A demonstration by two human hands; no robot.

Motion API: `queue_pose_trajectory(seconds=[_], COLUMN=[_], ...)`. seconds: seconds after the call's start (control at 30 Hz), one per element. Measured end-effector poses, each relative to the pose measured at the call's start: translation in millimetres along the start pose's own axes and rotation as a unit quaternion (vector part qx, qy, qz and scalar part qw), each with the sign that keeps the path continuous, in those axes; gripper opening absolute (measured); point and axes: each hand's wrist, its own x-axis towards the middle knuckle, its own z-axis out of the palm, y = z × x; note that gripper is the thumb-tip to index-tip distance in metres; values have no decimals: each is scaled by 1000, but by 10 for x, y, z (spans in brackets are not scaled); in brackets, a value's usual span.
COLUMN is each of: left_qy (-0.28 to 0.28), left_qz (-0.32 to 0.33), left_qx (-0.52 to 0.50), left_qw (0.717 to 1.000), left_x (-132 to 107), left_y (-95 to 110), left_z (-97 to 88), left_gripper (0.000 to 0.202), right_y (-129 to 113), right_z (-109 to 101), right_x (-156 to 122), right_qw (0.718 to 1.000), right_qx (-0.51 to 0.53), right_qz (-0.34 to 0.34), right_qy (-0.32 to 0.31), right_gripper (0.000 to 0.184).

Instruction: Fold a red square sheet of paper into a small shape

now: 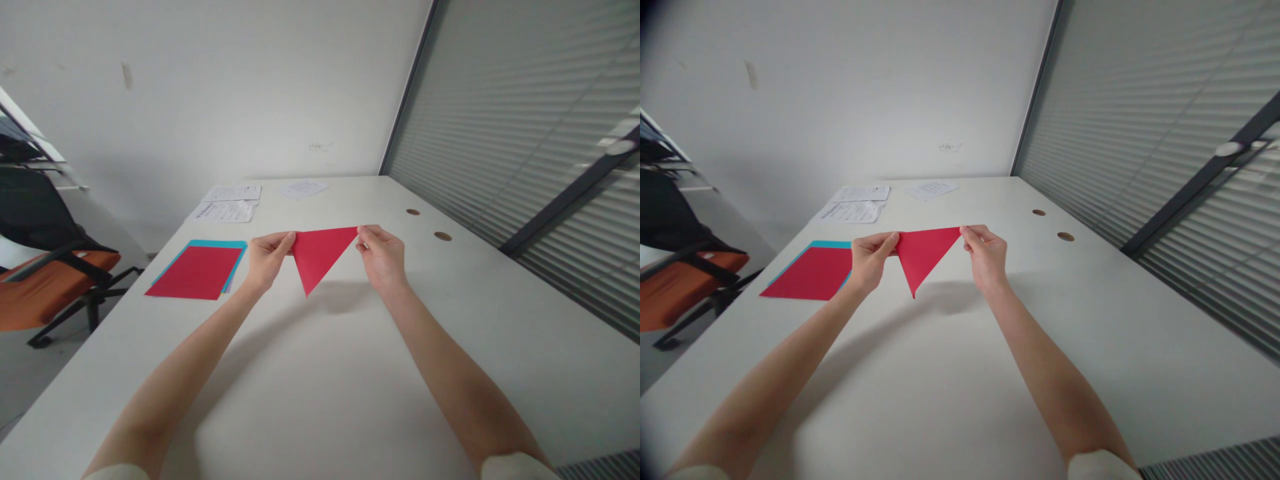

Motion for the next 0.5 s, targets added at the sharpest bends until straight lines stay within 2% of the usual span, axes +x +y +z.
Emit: queue_pose_trajectory(seconds=[0.5], left_qy=[-17], left_qz=[-13], left_qx=[-6], left_qw=[1000], left_x=[-16], left_y=[40], left_z=[24], left_gripper=[43], right_y=[17], right_z=[-8], right_x=[11], right_qw=[1000], right_qx=[12], right_qz=[-15], right_qy=[-2], right_gripper=[26])
